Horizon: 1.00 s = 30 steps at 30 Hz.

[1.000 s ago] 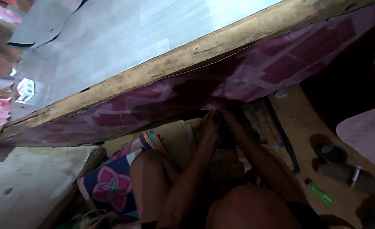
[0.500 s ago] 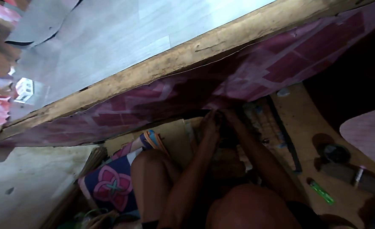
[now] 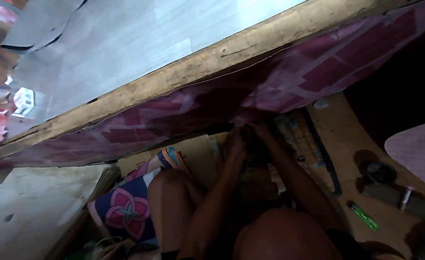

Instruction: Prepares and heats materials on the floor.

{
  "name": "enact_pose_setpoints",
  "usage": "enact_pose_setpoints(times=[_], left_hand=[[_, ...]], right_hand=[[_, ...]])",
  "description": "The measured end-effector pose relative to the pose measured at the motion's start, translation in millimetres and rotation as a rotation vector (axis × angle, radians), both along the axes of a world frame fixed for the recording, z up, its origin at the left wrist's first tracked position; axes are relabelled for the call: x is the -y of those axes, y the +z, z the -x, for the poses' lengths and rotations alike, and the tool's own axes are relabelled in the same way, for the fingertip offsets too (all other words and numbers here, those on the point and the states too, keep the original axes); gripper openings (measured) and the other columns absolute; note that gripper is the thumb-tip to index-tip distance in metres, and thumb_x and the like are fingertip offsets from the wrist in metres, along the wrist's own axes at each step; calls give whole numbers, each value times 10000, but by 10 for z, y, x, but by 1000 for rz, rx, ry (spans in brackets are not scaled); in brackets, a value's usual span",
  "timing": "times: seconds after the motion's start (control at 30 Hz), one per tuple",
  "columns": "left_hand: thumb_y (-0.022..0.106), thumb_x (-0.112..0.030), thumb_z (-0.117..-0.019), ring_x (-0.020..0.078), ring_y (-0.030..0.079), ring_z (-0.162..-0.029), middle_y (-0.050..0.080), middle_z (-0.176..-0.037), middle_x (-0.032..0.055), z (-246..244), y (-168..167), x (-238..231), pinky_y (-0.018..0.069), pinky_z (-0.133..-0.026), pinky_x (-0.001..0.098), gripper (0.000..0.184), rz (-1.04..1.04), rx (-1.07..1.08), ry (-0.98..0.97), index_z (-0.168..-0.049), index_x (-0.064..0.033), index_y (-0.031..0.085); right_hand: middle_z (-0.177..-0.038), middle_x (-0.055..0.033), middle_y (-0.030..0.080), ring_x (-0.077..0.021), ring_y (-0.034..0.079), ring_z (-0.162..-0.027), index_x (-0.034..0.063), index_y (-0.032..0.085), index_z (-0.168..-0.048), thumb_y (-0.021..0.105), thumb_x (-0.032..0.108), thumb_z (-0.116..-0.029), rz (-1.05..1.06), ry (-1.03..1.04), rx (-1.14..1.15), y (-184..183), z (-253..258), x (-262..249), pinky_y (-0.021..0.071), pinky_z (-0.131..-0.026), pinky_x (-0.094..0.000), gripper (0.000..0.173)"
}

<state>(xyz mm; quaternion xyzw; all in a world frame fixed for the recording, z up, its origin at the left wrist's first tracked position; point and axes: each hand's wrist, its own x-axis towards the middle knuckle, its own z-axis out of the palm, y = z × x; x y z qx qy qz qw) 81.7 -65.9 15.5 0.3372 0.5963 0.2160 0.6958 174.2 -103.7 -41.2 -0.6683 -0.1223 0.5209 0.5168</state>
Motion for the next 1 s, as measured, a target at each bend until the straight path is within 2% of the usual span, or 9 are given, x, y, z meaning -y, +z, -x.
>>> enact_pose_setpoints(times=[0.07,0.13,0.23,0.3,0.47,0.63,0.73,0.87,1.0], left_hand=[[426,-362,-1108,167,635,-739,645,-885,105,67,-46,-31,557,-689,315,427,-124,-142,-67,-1154,13,625],[498,-343,-1087,166,637,-726,663,-869,99,142,-63,-46,556,-688,341,363,-315,-281,-112,-1131,-20,656],[577,-189,-1054,131,643,-707,682,-921,95,204,-47,-57,571,-668,309,229,-528,-249,-133,-1173,-12,662],[587,-156,-1047,119,653,-734,694,-987,96,227,-18,-66,574,-690,289,230,-582,-232,-177,-1205,-13,673],[592,-154,-1046,100,650,-740,712,-1001,93,219,11,-63,561,-702,273,254,-581,-265,-222,-1244,-24,683],[605,-120,-1033,95,666,-764,717,-1041,103,238,-51,-45,574,-722,264,252,-643,-254,-232,-1247,-8,680],[601,-117,-1034,108,676,-812,714,-1094,118,237,-33,-49,576,-766,275,258,-667,-287,-267,-1257,-10,677],[605,-120,-1032,101,668,-788,715,-1061,109,241,-51,-60,571,-745,266,257,-675,-305,-269,-1254,-19,685],[608,-125,-1033,104,666,-804,712,-1086,111,238,-54,-52,568,-753,272,273,-664,-306,-272,-1275,-25,681]], right_hand=[[-778,-56,607,-102,570,-648,-20,656,-1087,581,176,-1047,-65,-11,-19,-78,-1,-10,529,-646,-285,214],[-728,-26,580,-77,530,-607,-19,654,-1090,587,150,-1042,-124,-28,-19,-118,3,-12,500,-614,-258,188],[-750,-16,591,-62,529,-621,-10,654,-1084,612,138,-1025,-115,-34,-8,-63,11,-4,497,-624,-243,164],[-816,-39,612,-70,544,-676,-20,647,-1117,623,154,-1023,-47,-20,-2,0,-1,-1,503,-675,-257,199],[-867,-66,629,-85,562,-726,-41,644,-1126,630,160,-1021,30,7,23,59,-26,-11,508,-721,-275,227],[-780,-35,611,-57,542,-652,-47,654,-1058,655,100,-995,-52,-40,30,55,-5,4,502,-665,-240,159],[-765,-32,601,-54,538,-631,-42,645,-1076,666,62,-977,-127,-53,68,22,-2,2,503,-641,-232,145],[-764,-23,602,-48,530,-626,-31,650,-1078,654,75,-989,-139,-47,42,6,0,-4,496,-631,-227,139],[-788,-30,608,-61,544,-657,-21,655,-1099,621,132,-1022,-109,-13,45,-37,13,-1,506,-663,-248,174]])
